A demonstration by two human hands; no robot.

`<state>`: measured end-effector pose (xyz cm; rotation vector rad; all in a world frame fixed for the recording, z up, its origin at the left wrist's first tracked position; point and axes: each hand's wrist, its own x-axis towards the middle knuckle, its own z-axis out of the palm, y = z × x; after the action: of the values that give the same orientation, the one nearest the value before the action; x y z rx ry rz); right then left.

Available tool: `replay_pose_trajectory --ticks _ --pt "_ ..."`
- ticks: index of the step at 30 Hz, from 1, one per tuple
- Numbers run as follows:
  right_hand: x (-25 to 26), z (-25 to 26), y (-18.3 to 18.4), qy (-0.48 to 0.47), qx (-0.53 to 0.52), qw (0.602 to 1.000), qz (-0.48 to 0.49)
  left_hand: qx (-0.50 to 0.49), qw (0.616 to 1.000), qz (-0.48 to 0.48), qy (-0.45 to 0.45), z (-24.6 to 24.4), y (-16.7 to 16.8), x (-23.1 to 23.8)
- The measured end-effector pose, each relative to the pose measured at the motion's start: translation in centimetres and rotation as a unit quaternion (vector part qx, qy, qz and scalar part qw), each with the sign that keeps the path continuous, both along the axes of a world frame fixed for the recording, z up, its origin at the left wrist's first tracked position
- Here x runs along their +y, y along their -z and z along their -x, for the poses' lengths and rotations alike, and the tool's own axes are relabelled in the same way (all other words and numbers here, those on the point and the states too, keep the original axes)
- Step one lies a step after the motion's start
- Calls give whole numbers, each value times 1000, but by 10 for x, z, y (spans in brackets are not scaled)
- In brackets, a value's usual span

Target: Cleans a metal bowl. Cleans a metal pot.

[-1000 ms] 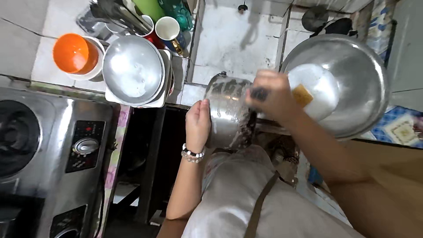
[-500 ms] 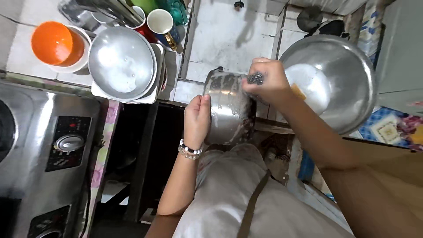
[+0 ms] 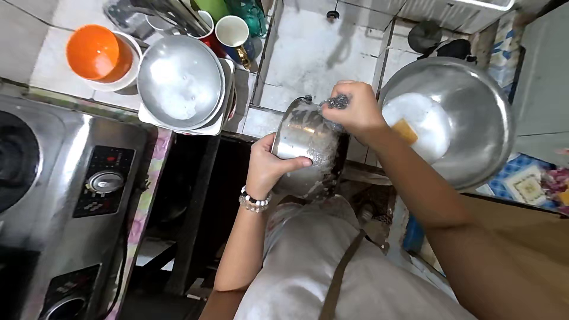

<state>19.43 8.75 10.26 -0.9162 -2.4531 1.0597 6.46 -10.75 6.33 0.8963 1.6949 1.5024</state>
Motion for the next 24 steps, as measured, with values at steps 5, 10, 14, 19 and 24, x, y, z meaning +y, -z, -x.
replay_pose_trajectory --ticks 5,10,14,19,24 --pt "-23 36 -35 -127 -111 986 8 -11 1000 10 5 -3 -7 6" --pt "-26 54 -32 -239 -92 967 -7 11 1000 13 15 5 -6 5" --pt "-3 55 -30 -198 -132 970 -49 2 1000 7 23 5 -4 5" --pt "-15 52 -28 -203 -74 976 -32 7 999 39 -8 12 -2 0" --pt "77 -35 -21 128 -12 988 -87 67 982 120 -130 36 8 -9"
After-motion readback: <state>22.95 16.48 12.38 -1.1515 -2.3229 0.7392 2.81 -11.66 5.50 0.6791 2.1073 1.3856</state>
